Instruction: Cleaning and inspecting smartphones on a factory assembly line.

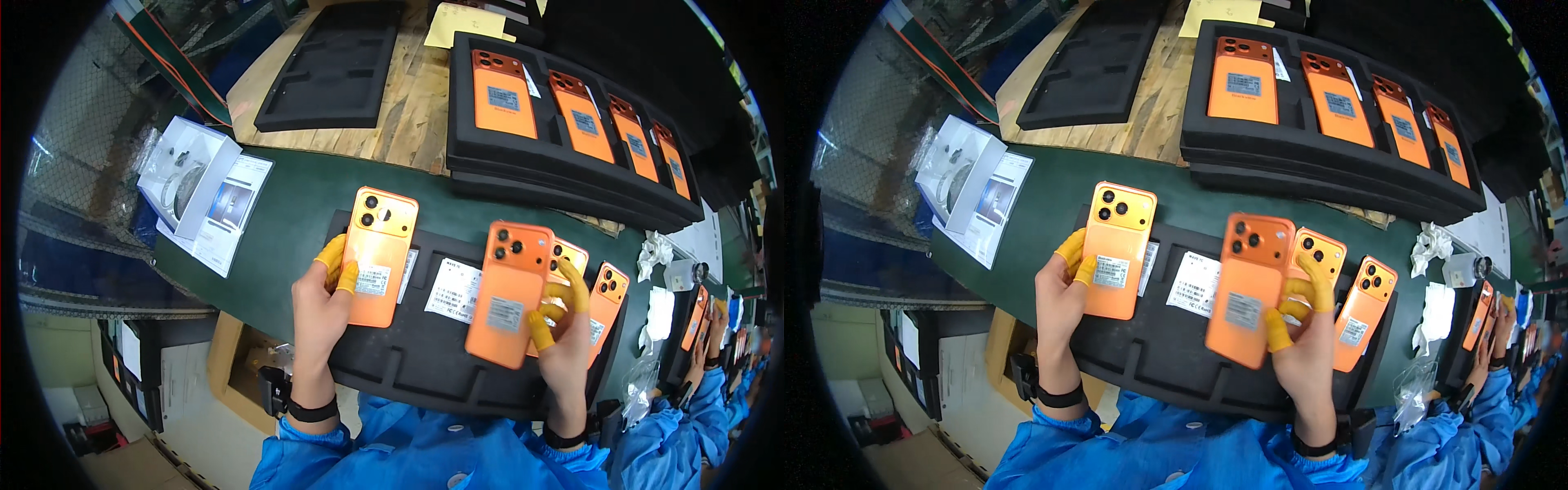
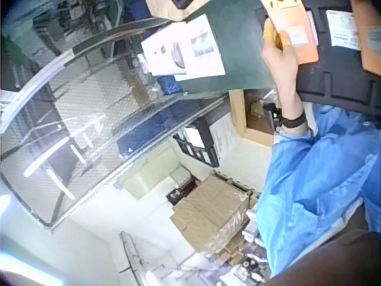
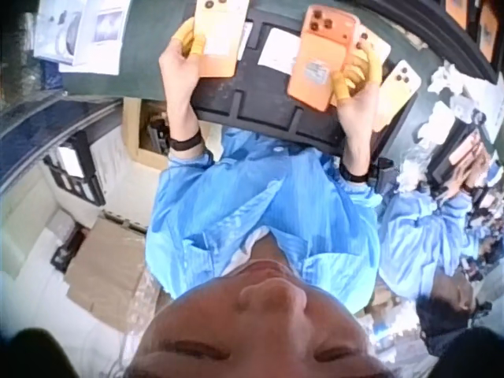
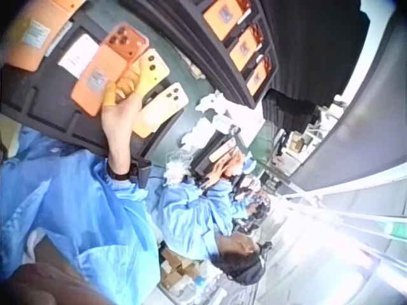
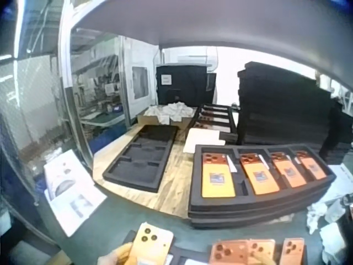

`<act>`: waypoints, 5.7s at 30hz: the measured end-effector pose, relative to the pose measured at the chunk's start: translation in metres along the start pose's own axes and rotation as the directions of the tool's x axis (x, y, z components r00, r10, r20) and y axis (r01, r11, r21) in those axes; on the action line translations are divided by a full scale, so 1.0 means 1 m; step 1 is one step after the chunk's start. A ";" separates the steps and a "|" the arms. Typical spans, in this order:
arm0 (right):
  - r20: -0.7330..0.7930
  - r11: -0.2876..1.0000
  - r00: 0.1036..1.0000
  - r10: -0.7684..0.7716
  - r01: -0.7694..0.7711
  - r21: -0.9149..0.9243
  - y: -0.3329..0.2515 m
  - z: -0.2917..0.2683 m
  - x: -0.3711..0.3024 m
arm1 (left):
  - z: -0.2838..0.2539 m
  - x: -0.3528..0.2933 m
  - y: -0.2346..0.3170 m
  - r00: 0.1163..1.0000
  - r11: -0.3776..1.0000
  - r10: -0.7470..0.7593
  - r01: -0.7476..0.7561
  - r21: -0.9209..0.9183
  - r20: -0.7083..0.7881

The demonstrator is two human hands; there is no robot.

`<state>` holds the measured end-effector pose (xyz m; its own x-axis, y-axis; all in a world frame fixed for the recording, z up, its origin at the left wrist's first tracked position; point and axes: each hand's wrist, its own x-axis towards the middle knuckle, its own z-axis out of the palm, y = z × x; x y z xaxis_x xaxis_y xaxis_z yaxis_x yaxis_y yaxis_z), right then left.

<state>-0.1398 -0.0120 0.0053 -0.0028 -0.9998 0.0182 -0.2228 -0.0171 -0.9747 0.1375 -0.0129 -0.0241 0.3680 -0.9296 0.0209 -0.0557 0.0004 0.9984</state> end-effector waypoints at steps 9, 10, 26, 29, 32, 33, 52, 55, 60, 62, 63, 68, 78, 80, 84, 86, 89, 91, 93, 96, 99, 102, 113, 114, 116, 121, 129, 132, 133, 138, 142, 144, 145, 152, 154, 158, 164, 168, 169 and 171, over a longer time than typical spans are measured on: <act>0.070 0.856 0.997 -0.033 0.065 -0.513 0.002 0.046 0.007 | 0.011 0.001 0.027 0.963 0.334 0.235 -0.209 0.919 0.133; 0.062 0.858 0.998 -0.032 0.059 -0.510 0.002 0.047 0.005 | 0.013 0.003 0.026 0.965 0.340 0.237 -0.191 0.921 0.112; 0.000 0.716 0.915 -0.404 0.316 -0.622 0.001 -0.069 -0.019 | 0.030 -0.020 0.043 0.861 0.703 0.500 -0.340 0.624 -0.095; 0.129 0.663 0.944 -0.303 0.306 -0.683 0.031 -0.117 -0.046 | 0.052 -0.039 0.040 0.853 0.725 0.522 -0.438 0.533 -0.009; 0.248 0.587 0.942 -0.227 0.335 -0.737 0.029 -0.113 -0.060 | 0.089 -0.067 0.048 0.818 0.653 0.541 -0.555 0.515 0.197; 0.300 0.517 0.929 -0.216 0.370 -0.772 0.033 -0.110 -0.060 | 0.101 -0.074 0.051 0.775 0.617 0.564 -0.625 0.478 0.286; 0.151 0.793 0.986 -0.065 0.143 -0.592 0.059 -0.154 -0.001 | 0.198 -0.123 0.022 0.196 0.343 0.169 -0.930 0.129 0.966; -0.087 0.955 0.992 -0.092 0.064 -0.290 0.025 -0.187 0.052 | 0.196 -0.128 0.022 0.218 0.416 0.173 -0.900 0.130 0.961; -0.446 0.975 0.886 -0.125 0.027 -0.220 -0.002 -0.259 0.107 | 0.200 -0.130 0.024 0.204 0.414 0.163 -0.902 0.121 0.965; -0.504 0.972 0.833 -0.230 0.175 -0.155 -0.027 -0.264 0.093 | 0.199 -0.129 0.025 0.234 0.401 0.184 -0.905 0.144 0.955; -0.499 0.956 0.815 -0.293 0.247 -0.158 -0.037 -0.262 0.079 | 0.199 -0.129 0.027 0.256 0.391 0.199 -0.906 0.163 0.946; -0.291 0.779 0.820 -0.493 0.267 -0.567 -0.055 -0.201 -0.035 | 0.180 -0.111 0.087 0.465 0.505 0.488 -0.841 0.195 0.739; -0.309 0.756 0.949 -0.070 -0.152 -0.636 0.011 -0.225 -0.142 | 0.165 -0.119 0.078 0.380 0.615 0.471 -0.788 0.012 0.796; -0.355 0.120 0.935 0.007 -0.353 -0.928 0.035 -0.235 -0.151 | 0.160 -0.121 0.081 0.441 0.785 0.401 -0.617 -0.053 0.803; -0.475 0.279 0.874 -0.102 -0.433 -0.857 0.115 -0.271 -0.194 | 0.163 -0.120 0.081 0.491 0.850 0.413 -0.510 -0.131 0.767; -0.694 0.395 0.719 0.033 -0.647 -0.652 0.090 -0.268 -0.185 | 0.152 -0.119 0.081 0.590 0.910 0.314 -0.411 -0.058 0.743; -0.724 0.745 0.684 -0.081 -0.441 -0.500 0.047 -0.254 -0.172 | 0.134 -0.122 0.073 0.754 0.998 0.057 -0.031 -0.052 0.655; -0.719 0.942 0.679 -0.148 -0.124 -0.312 0.001 -0.218 -0.157 | 0.140 -0.118 0.068 0.751 0.993 -0.062 0.115 -0.038 0.658; -0.298 0.580 0.769 -0.565 0.114 -0.807 -0.034 -0.166 -0.138 | 0.149 -0.118 0.060 0.771 0.967 -0.092 0.220 -0.128 0.630; 0.092 0.586 0.839 -0.537 0.449 -0.674 -0.040 -0.071 -0.101 | 0.131 -0.111 0.053 0.812 0.940 -0.120 0.278 -0.197 0.571; 0.342 0.471 0.814 -0.469 0.559 -0.683 -0.046 -0.022 -0.080 | 0.081 -0.109 0.048 0.793 0.578 -0.262 0.585 -0.568 0.550; 0.523 0.312 0.665 -0.534 0.730 -0.608 -0.057 0.004 -0.075 | 0.034 -0.127 0.026 0.713 0.186 -0.129 0.700 -0.690 0.689; 0.967 0.501 0.146 -0.210 0.865 -0.022 -0.084 0.105 -0.054 | -0.091 -0.176 -0.007 0.956 0.568 -0.286 0.229 -0.791 0.071; 0.970 0.501 0.135 -0.202 0.866 -0.016 -0.086 0.105 -0.050 | -0.103 -0.175 -0.010 0.939 0.595 -0.332 0.137 -0.792 -0.087; 0.864 0.672 0.288 -0.414 0.737 0.077 -0.088 0.095 -0.041 | -0.151 -0.179 -0.039 0.900 0.519 -0.393 0.048 -0.853 -0.188; 0.520 0.857 0.804 -0.288 0.458 -0.235 -0.057 0.048 -0.030 | -0.247 -0.196 -0.214 0.521 0.617 -0.735 0.249 -0.746 -0.435; 0.488 0.794 0.855 -0.174 0.415 -0.445 -0.057 0.034 -0.043 | -0.310 -0.104 -0.371 0.179 0.462 -0.887 0.341 -0.818 -0.426; 0.436 0.801 0.889 -0.137 0.359 -0.479 -0.054 0.031 -0.047 | -0.310 -0.063 -0.372 0.334 0.469 -0.861 0.228 -0.853 -0.384; 0.414 0.807 0.900 -0.138 0.344 -0.479 -0.056 0.033 -0.047 | -0.310 -0.055 -0.370 0.333 0.470 -0.862 0.244 -0.848 -0.382; 0.445 0.771 0.882 -0.153 0.389 -0.505 -0.053 0.039 -0.044 | -0.305 -0.050 -0.332 0.147 0.653 -0.748 0.331 -0.681 -0.647; 0.391 0.772 0.919 -0.052 0.285 -0.569 -0.046 0.033 -0.050 | -0.310 -0.052 -0.330 0.288 0.684 -0.694 0.548 -0.481 -0.659; 0.404 0.766 0.912 -0.069 0.308 -0.564 -0.049 0.032 -0.053 | -0.323 -0.058 -0.337 0.412 0.748 -0.462 0.656 -0.096 -0.785; 0.407 0.766 0.907 -0.105 0.335 -0.548 -0.048 0.029 -0.055 | -0.327 -0.059 -0.342 0.571 0.688 -0.206 0.662 0.297 -0.795; -0.069 0.717 0.932 -0.357 0.226 -0.659 -0.016 -0.020 -0.038 | -0.327 -0.076 -0.260 0.406 0.864 0.224 0.338 0.373 -0.886; -0.154 0.765 0.961 -0.231 0.081 -0.639 -0.026 -0.031 -0.033 | -0.289 -0.068 -0.201 0.490 0.925 0.370 -0.119 0.360 -0.789; 0.180 0.643 0.957 -0.228 0.287 -0.710 -0.012 -0.045 -0.035 | -0.189 -0.052 -0.095 0.517 0.891 0.444 -0.168 0.422 -0.732; 0.406 0.497 0.883 -0.235 0.468 -0.731 0.007 -0.025 -0.037 | -0.051 -0.075 -0.014 0.683 0.645 0.728 -0.651 0.399 -0.062; 0.444 0.396 0.808 -0.387 0.581 -0.711 0.023 -0.025 -0.041 | 0.008 -0.092 0.022 0.651 0.505 0.588 -0.759 0.411 0.479; 0.439 0.408 0.810 -0.388 0.578 -0.707 0.025 -0.025 -0.042 | 0.020 -0.092 0.026 0.601 0.472 0.546 -0.796 0.378 0.584; 0.434 0.405 0.799 -0.417 0.591 -0.698 0.023 -0.023 -0.043 | 0.042 -0.096 0.025 0.524 0.420 0.549 -0.847 0.327 0.652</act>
<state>-0.1674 0.0310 -0.0126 0.5137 -0.7944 0.3241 -0.7722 -0.5927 -0.2288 0.0615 0.0606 -0.0036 -0.4426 -0.7268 0.5252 -0.6386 0.6667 0.3844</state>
